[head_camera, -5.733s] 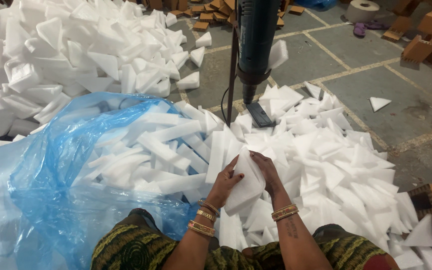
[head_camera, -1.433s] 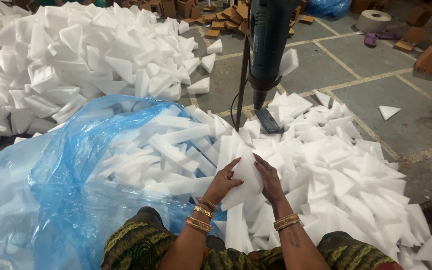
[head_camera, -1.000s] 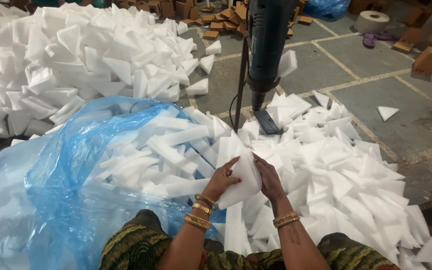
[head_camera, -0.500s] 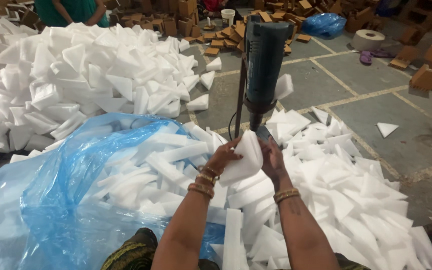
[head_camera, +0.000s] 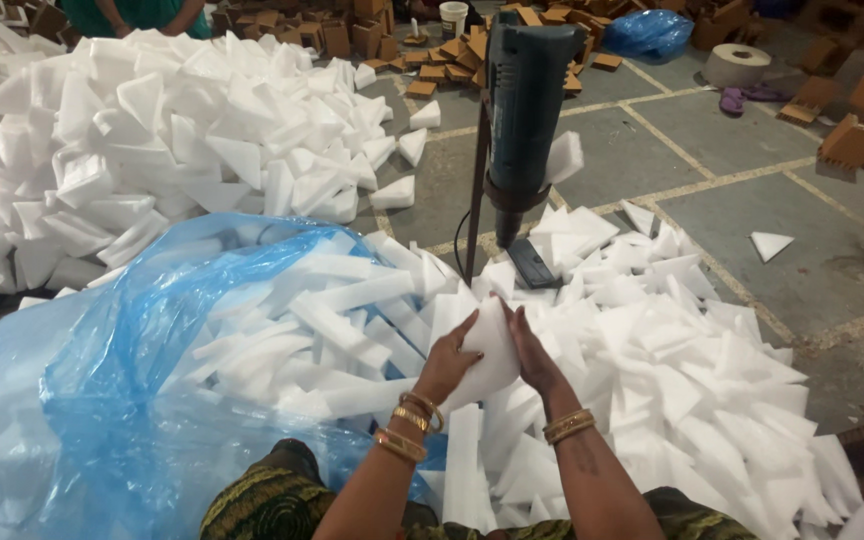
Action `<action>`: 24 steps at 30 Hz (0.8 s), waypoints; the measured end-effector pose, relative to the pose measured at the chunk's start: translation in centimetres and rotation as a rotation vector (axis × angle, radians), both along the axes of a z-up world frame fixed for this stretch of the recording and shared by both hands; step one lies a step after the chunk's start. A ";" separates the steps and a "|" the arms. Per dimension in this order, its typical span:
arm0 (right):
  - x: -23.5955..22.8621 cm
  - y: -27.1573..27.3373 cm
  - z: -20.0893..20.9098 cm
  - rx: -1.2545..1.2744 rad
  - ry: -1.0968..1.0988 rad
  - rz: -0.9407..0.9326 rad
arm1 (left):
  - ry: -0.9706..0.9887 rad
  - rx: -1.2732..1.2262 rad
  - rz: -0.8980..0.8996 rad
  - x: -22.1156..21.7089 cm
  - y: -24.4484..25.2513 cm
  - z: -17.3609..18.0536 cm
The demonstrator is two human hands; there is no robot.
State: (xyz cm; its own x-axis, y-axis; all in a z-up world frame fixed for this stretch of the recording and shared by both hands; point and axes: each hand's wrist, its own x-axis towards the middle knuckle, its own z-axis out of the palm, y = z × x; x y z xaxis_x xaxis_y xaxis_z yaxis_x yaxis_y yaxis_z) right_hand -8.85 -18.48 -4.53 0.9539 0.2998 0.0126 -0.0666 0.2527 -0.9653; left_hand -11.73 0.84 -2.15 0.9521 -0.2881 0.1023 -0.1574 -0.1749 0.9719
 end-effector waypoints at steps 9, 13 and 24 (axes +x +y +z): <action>-4.9 2.7 -0.7 -0.186 0.080 0.018 | 0.200 0.012 0.035 -4.8 1.2 -0.2; -5.1 3.0 -0.9 -0.108 0.154 0.037 | 0.230 0.086 0.024 -5.7 1.5 0.4; -5.3 2.0 -1.6 0.118 0.130 0.027 | 0.178 -0.047 -0.060 -4.4 1.6 -2.6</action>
State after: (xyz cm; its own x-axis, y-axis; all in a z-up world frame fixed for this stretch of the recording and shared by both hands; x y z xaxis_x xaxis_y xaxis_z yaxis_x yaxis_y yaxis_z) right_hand -14.18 -16.48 -6.12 0.9415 0.3287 -0.0740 -0.1974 0.3602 -0.9118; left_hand -16.09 2.44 -4.70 0.9376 -0.3437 -0.0520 0.0094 -0.1245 0.9922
